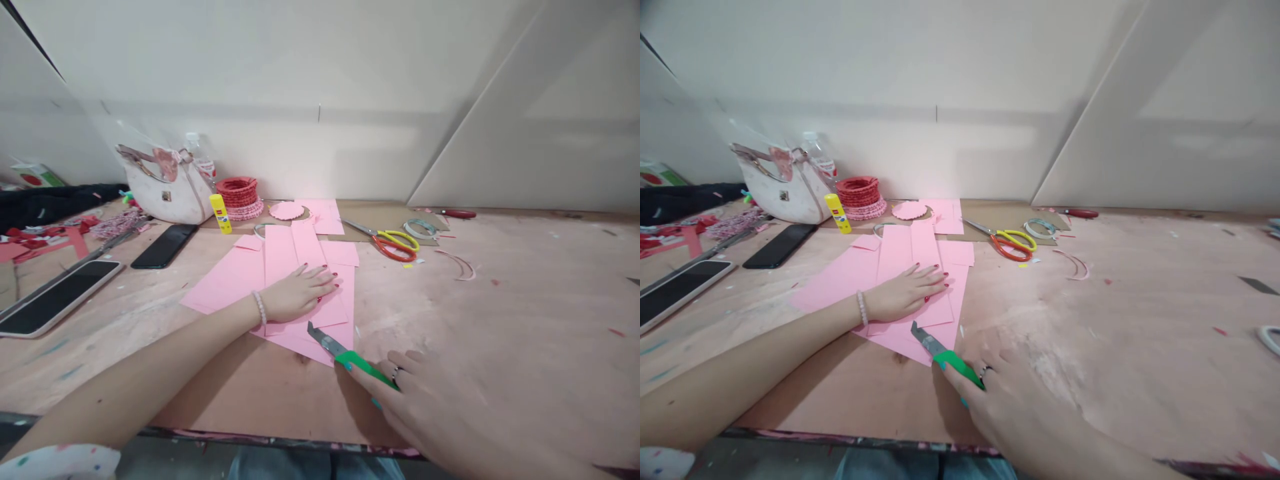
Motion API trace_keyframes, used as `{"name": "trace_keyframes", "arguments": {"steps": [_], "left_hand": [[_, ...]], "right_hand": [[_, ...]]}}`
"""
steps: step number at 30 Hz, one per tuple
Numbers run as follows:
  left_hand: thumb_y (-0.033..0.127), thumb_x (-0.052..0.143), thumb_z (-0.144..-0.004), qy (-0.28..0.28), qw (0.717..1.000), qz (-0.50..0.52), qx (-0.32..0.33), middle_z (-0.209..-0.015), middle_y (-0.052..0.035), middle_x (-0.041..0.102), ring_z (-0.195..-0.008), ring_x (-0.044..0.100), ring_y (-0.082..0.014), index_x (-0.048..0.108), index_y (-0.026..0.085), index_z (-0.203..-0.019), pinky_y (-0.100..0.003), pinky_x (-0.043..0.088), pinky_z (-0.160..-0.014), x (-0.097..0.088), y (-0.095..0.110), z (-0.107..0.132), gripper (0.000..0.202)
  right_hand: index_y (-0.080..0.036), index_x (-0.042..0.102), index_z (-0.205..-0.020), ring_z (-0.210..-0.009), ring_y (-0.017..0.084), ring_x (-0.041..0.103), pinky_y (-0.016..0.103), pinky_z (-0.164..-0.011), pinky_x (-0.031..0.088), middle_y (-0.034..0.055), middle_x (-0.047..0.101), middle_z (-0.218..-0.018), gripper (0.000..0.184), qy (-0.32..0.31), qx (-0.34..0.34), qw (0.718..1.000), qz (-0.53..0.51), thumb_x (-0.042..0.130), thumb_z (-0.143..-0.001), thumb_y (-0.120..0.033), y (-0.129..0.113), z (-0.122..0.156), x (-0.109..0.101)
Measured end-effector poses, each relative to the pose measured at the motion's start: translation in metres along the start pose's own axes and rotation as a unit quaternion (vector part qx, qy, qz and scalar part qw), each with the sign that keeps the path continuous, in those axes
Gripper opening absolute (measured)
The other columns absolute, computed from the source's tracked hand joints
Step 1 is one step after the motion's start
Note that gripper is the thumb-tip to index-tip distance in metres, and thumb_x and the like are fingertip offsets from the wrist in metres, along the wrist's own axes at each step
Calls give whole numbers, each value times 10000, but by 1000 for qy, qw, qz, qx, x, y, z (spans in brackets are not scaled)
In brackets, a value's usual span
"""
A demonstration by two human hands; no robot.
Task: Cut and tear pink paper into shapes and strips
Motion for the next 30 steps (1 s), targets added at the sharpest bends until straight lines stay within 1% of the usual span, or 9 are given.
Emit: {"name": "trace_keyframes", "arguments": {"steps": [2,4,9,14,18,22,26,30], "left_hand": [[248,221,-942,-11,999,23,28,-1499,1,201,-1381,153,-165,218,249,-1429,-399,108,-1114,1,1,-1,486],[264,222,-947,-13,999,42,30,-1498,0,207,-1374,183,-153,229,243,-1426,-372,127,-1115,1,1,-1,480],[305,212,-957,-25,997,62,28,-1496,4,208,-1378,172,-171,247,254,-1422,-393,122,-1114,-1,2,1,469],[334,189,-964,-36,997,66,26,-1505,13,165,-1390,118,-179,230,261,-1429,-409,87,-1117,-3,3,2,472],[335,181,-965,-40,997,66,23,-1505,18,163,-1391,115,-176,229,262,-1429,-415,85,-1117,-2,2,1,472],[336,183,-964,-39,997,65,23,-1504,18,169,-1389,124,-174,232,263,-1428,-418,96,-1115,-2,2,1,472],[350,175,-965,-37,997,69,24,-1505,12,170,-1390,121,-178,235,264,-1426,-427,97,-1113,-1,2,1,473],[353,168,-966,-38,997,69,23,-1505,4,172,-1389,123,-173,238,267,-1425,-420,87,-1114,-1,1,1,472]], "right_hand": [[-159,154,-1452,-465,156,436,274,-490,274,19,587,-613,754,-1,5,1000,2,448,-759,-104,0,2,-1],[-155,126,-1456,-460,156,427,274,-489,266,18,584,-607,768,1,9,1000,3,449,-761,-111,-1,4,-2],[-155,124,-1455,-477,169,438,276,-477,255,21,587,-611,813,7,16,1000,13,482,-725,-135,1,8,-4],[-169,113,-1457,-510,177,460,282,-482,255,30,601,-654,829,26,23,999,24,472,-710,-138,4,11,-7],[-179,99,-1462,-479,169,425,285,-478,229,12,568,-592,812,43,36,998,32,445,-729,-137,3,15,-7],[-205,181,-1451,-446,159,378,287,-470,193,-2,514,-530,730,58,51,996,41,410,-761,-145,5,20,-6],[-263,287,-1412,-467,149,397,282,-486,202,-3,542,-590,609,83,48,994,46,367,-811,-203,13,27,-7],[-303,417,-1329,-475,135,414,278,-500,226,-14,532,-611,469,130,33,990,50,342,-866,-292,22,39,-16]]}}
Point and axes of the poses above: each hand's wrist, its own z-axis away from the middle knuckle, its own x-axis out of the palm, y = z × x, the point moved 4 cm from there along -z, towards the middle knuckle
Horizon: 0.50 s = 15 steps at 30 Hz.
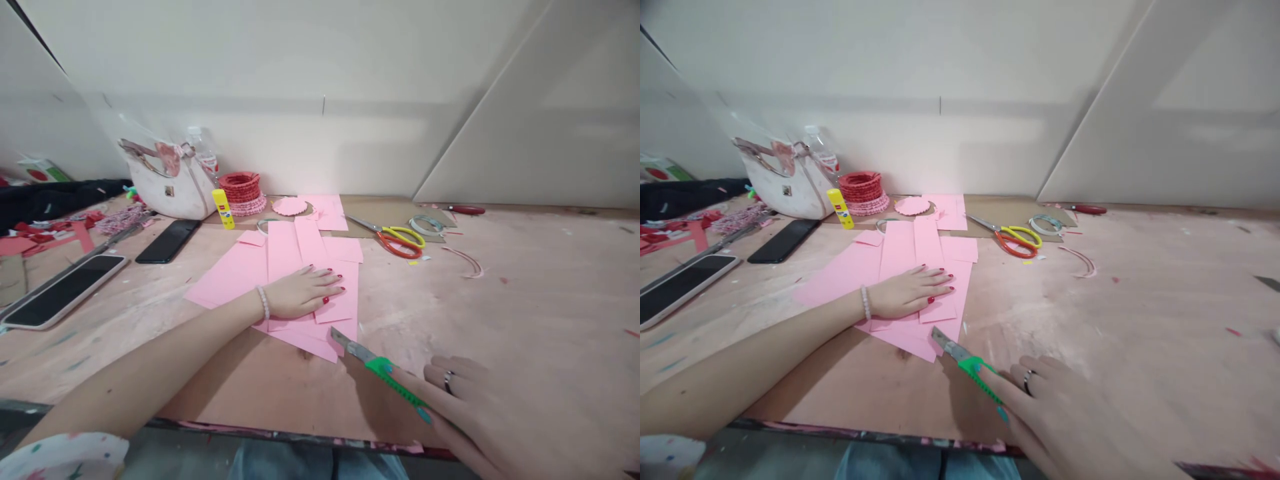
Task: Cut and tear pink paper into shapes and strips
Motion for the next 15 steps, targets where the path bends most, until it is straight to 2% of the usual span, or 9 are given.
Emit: {"name": "trace_keyframes", "arguments": {"steps": [3,6,10,15], "left_hand": [[352,169,-965,-3,1000,-3,-2,-1505,2,176,-1389,123,-171,243,260,-1425,-416,93,-1114,0,0,0,474],[345,170,-963,-10,1000,-2,-4,-1505,2,174,-1389,122,-173,243,246,-1425,-418,101,-1114,0,0,0,478],[342,161,-964,-7,1000,3,-6,-1508,13,161,-1389,122,-167,219,258,-1432,-406,100,-1115,-1,0,0,479],[352,162,-962,-1,1000,16,-10,-1513,15,137,-1390,115,-160,163,260,-1445,-397,91,-1116,-3,0,1,491]], "right_hand": [[-314,449,-1300,-503,135,431,274,-517,254,-11,545,-643,443,-6,-12,1000,-23,355,-867,-301,4,5,-5],[-289,422,-1322,-536,143,451,271,-529,267,-1,566,-674,469,-28,-33,998,-42,372,-856,-287,1,2,-3],[-254,373,-1353,-542,155,448,284,-531,242,9,581,-691,540,-53,-49,997,-31,401,-815,-233,-9,-16,4],[-217,403,-1321,-521,162,428,310,-537,183,10,548,-632,542,-65,-86,994,4,420,-781,-167,-15,-43,12]]}}
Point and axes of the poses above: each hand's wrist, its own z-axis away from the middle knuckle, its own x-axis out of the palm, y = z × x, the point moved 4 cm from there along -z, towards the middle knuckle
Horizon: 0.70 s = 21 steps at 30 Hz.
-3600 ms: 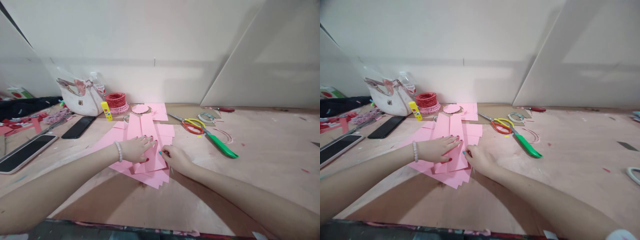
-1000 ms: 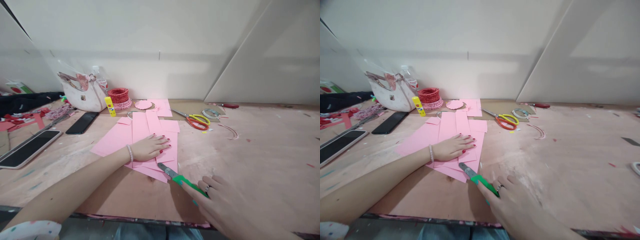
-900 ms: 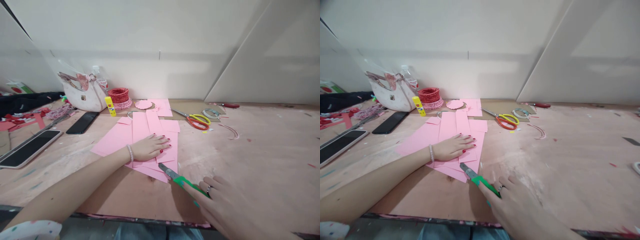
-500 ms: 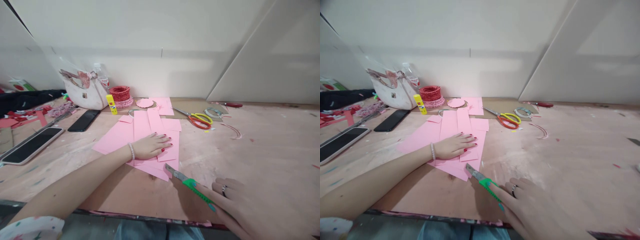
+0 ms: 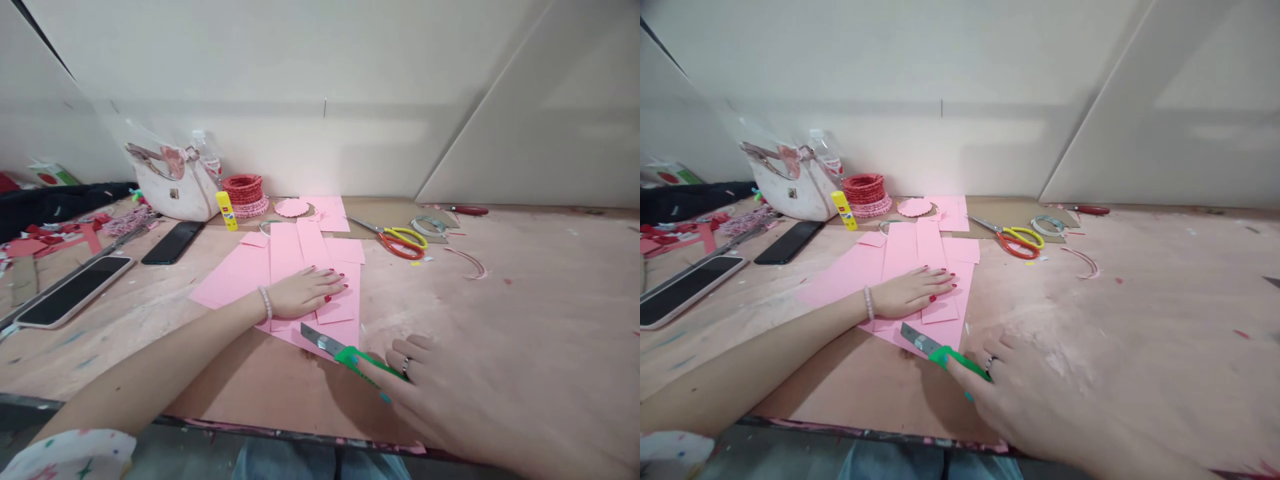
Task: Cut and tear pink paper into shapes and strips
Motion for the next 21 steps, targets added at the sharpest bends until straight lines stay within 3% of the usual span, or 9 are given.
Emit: {"name": "trace_keyframes", "arguments": {"steps": [7,12,18,21], "left_hand": [[365,144,-964,5,1000,17,0,-1511,14,151,-1390,113,-158,178,272,-1441,-395,84,-1117,-1,1,1,487],[364,147,-965,3,1000,16,2,-1511,18,147,-1390,113,-159,178,270,-1441,-396,86,-1116,-1,1,1,486],[367,149,-965,-5,1000,-3,6,-1514,16,131,-1393,94,-167,183,275,-1439,-413,82,-1114,2,-1,-1,484],[357,171,-963,-7,1000,-16,6,-1512,6,142,-1391,108,-176,188,274,-1438,-425,93,-1112,2,0,-1,483]], "right_hand": [[-194,466,-1252,-511,152,413,318,-529,130,12,563,-668,491,-1,-22,1000,10,410,-768,-131,2,-12,2],[-201,421,-1304,-528,151,424,311,-543,162,6,567,-664,536,-6,-9,1000,13,412,-773,-135,4,-5,9],[-215,462,-1273,-530,154,446,311,-560,208,9,591,-661,464,-2,-4,1000,26,403,-815,-172,7,6,15],[-200,394,-1344,-505,149,433,310,-547,207,2,571,-616,533,-3,7,999,33,390,-815,-137,6,15,20]]}}
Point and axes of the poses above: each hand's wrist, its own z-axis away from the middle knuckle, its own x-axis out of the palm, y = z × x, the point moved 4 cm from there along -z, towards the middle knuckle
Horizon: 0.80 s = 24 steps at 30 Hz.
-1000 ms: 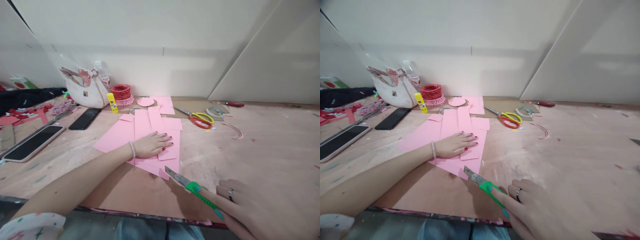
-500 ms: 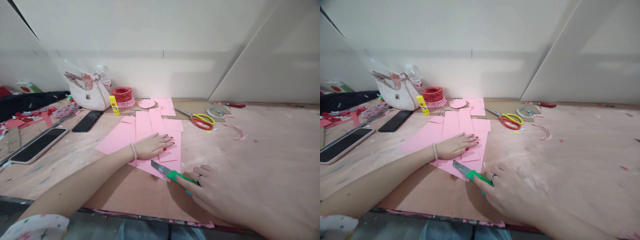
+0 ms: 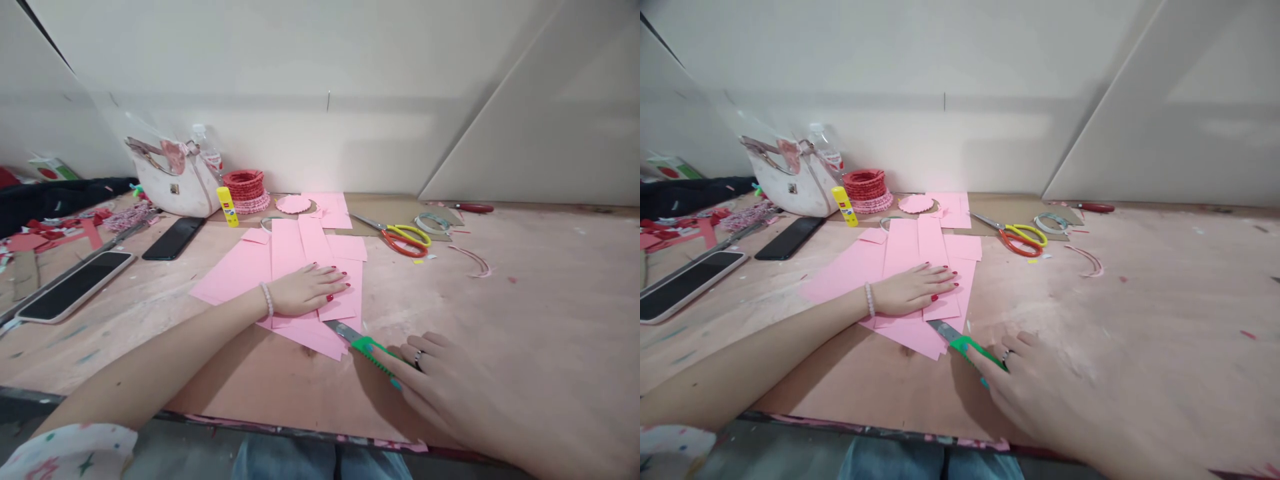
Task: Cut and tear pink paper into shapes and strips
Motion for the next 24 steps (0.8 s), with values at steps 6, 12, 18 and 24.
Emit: {"name": "trace_keyframes", "arguments": {"steps": [6,12,18,24], "left_hand": [[302,277,-924,4,999,-42,34,-1503,-21,186,-1388,121,-230,220,258,-1433,-492,97,-1102,-4,7,-1,515],[234,294,-895,-24,995,-16,98,-1499,-25,196,-1384,150,-199,236,235,-1432,-447,122,-1119,0,20,-3,540],[427,265,-935,-33,993,-31,109,-1504,-64,162,-1384,125,-272,285,249,-1417,-515,139,-1092,-3,27,-1,514],[466,287,-928,-32,994,-23,100,-1509,-49,145,-1385,119,-269,274,271,-1419,-496,119,-1102,-4,28,0,528]], "right_hand": [[-165,168,-1451,-493,160,437,286,-508,226,12,568,-580,688,-12,61,997,-43,392,-803,-107,-3,11,-4],[-158,99,-1461,-465,166,449,276,-475,232,10,571,-555,739,-22,90,995,-42,393,-786,-98,-7,10,-13],[-147,68,-1460,-457,165,468,272,-444,216,26,617,-626,804,-29,108,993,-42,423,-740,-100,-13,8,-9],[-137,114,-1451,-399,154,445,282,-416,164,-16,570,-548,819,-29,108,992,-53,439,-700,-93,-14,9,-8]]}}
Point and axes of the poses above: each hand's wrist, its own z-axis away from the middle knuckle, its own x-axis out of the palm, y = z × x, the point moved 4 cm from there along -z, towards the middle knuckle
